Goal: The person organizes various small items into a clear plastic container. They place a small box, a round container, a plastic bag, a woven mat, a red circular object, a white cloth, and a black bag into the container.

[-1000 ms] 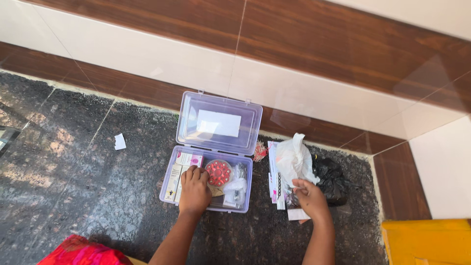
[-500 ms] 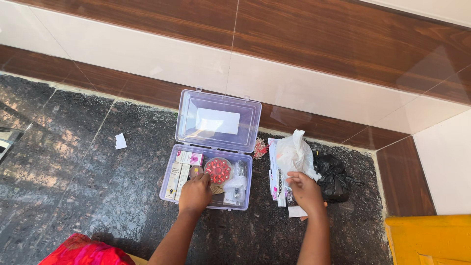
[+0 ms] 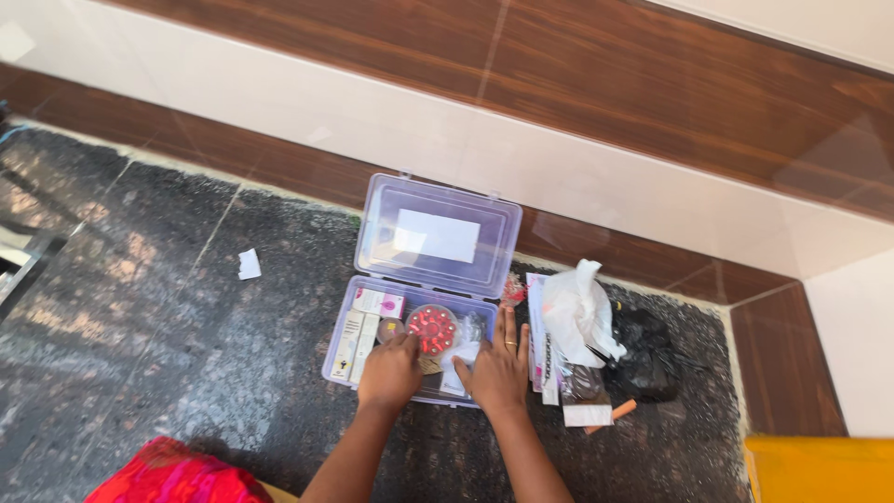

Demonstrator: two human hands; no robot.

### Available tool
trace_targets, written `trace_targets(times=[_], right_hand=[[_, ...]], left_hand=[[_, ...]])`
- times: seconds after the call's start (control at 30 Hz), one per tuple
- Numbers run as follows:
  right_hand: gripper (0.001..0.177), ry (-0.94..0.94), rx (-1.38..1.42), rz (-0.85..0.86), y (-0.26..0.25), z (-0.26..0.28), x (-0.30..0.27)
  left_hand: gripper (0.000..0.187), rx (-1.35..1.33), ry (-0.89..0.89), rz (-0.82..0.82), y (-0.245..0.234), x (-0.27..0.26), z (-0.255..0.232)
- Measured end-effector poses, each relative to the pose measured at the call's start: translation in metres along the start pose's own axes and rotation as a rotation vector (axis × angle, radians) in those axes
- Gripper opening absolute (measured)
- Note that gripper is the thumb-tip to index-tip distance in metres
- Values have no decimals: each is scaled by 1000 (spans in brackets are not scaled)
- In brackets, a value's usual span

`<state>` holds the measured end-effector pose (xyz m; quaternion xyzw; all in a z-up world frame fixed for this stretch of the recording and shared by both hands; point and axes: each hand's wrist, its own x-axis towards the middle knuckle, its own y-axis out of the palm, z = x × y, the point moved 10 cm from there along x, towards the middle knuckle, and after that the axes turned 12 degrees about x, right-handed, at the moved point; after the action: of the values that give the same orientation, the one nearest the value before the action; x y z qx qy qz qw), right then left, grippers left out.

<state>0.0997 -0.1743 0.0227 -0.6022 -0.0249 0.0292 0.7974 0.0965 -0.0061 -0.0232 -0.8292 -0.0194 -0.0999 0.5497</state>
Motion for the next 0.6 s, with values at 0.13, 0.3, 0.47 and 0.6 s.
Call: trace_targets(times=[0.13, 0.3, 0.47, 0.6], right_hand=[[63, 86, -62, 73, 7, 4, 2], [45, 131, -127, 106, 11, 3, 3], [32, 123, -31, 23, 7, -9, 8], [27, 28, 317, -139, -13, -36, 1]], left_hand=[[8, 1, 10, 27, 3, 0, 0], [10, 10, 12, 41, 4, 1, 1], [13, 17, 9, 80, 3, 2, 1], [14, -27, -9, 68, 2, 0, 3]])
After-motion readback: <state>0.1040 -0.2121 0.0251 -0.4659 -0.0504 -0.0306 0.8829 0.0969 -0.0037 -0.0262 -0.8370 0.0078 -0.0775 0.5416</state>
